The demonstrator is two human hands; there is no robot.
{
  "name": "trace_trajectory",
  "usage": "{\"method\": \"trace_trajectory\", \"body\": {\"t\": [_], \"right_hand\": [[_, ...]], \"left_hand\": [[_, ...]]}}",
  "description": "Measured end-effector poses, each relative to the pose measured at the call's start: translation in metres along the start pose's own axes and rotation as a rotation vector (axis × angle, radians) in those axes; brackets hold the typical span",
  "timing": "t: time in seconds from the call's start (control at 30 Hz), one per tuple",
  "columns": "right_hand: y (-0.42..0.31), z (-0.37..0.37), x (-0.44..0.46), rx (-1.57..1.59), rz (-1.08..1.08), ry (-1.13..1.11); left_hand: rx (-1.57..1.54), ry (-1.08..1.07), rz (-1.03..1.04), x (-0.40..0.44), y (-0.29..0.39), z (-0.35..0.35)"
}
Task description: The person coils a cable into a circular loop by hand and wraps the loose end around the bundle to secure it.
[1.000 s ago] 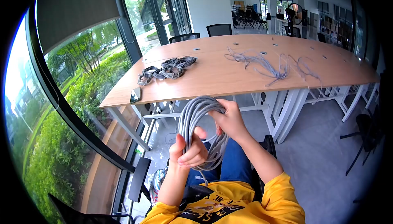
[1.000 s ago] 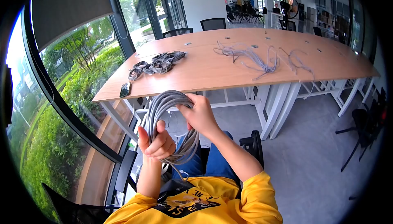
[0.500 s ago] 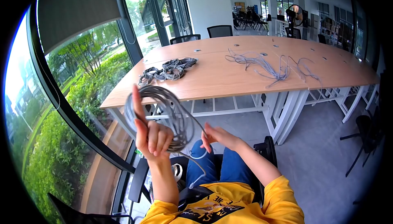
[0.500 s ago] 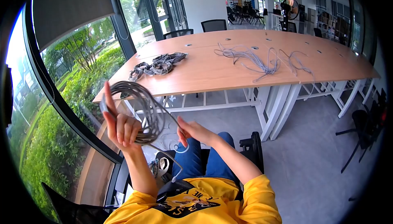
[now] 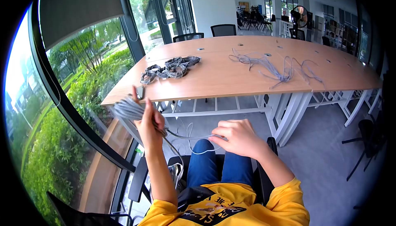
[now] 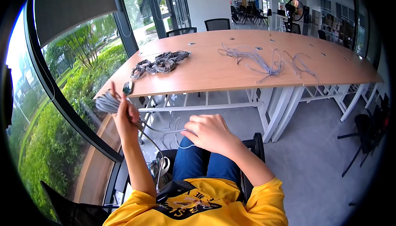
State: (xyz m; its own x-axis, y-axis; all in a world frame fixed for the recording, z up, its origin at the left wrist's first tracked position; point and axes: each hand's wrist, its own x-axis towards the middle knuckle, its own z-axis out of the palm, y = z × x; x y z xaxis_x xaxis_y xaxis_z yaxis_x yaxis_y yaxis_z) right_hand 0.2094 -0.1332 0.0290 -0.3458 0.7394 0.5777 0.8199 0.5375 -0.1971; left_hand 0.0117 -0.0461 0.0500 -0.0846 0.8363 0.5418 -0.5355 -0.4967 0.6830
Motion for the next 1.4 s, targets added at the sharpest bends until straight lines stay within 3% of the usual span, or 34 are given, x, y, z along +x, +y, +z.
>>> {"method": "trace_trajectory", "body": {"t": [0.2, 0.4, 0.63, 0.7, 0.77, 0.8, 0.83, 0.9, 0.97, 1.03, 1.07, 1.23, 1.3, 1.33, 1.4], "right_hand": [[-0.012, -0.021, 0.015, 0.003, -0.192, 0.192], [-0.016, -0.024, 0.026, -0.004, -0.196, 0.186], [-0.015, -0.026, 0.031, 0.067, -0.203, 0.152], [-0.014, -0.024, 0.037, 0.073, -0.29, 0.243], [-0.015, -0.026, 0.042, 0.064, -0.16, 0.24], [-0.015, -0.027, 0.043, 0.058, -0.035, 0.233], [-0.014, -0.03, 0.045, 0.059, -0.033, 0.233], [-0.012, -0.037, 0.047, 0.432, 0.205, 0.003], [0.003, -0.034, 0.041, 0.616, 0.199, -0.04], [0.012, -0.031, 0.035, 1.14, 0.228, -0.256], [0.017, -0.023, 0.03, 1.251, 0.137, -0.287], [0.012, -0.049, 0.024, 1.066, 0.324, -0.305], [0.011, -0.054, 0.03, 0.523, 0.176, 0.102], [0.007, -0.059, 0.033, 0.394, 0.174, 0.199], [0.001, -0.078, 0.041, 0.264, 0.196, 0.17]], "left_hand": [[0.094, -0.168, -0.26, -0.01, -0.022, 0.01], [0.012, -0.405, -0.44, -0.021, -0.033, 0.017], [0.041, -0.475, -0.574, -0.028, -0.019, 0.032], [0.106, -0.435, -0.572, -0.033, -0.019, 0.032], [-0.338, -0.591, -0.809, -0.034, -0.029, 0.014], [-0.413, -0.572, -0.872, -0.035, -0.028, 0.017], [-0.632, -0.682, -0.863, -0.033, -0.037, 0.012], [-0.871, -0.508, -0.936, -0.028, -0.032, 0.012], [-0.953, -0.673, -0.795, -0.021, -0.04, 0.001], [-1.153, -0.655, -0.774, -0.018, -0.037, 0.0], [-1.207, -0.6, -0.754, -0.018, -0.033, 0.001], [-1.151, -0.665, -0.761, -0.022, -0.029, 0.001], [-1.039, -0.782, -0.788, -0.026, -0.031, 0.005], [-1.053, -0.805, -0.799, -0.028, -0.032, 0.007], [-1.062, -0.821, -0.828, -0.032, -0.033, 0.009]]}}
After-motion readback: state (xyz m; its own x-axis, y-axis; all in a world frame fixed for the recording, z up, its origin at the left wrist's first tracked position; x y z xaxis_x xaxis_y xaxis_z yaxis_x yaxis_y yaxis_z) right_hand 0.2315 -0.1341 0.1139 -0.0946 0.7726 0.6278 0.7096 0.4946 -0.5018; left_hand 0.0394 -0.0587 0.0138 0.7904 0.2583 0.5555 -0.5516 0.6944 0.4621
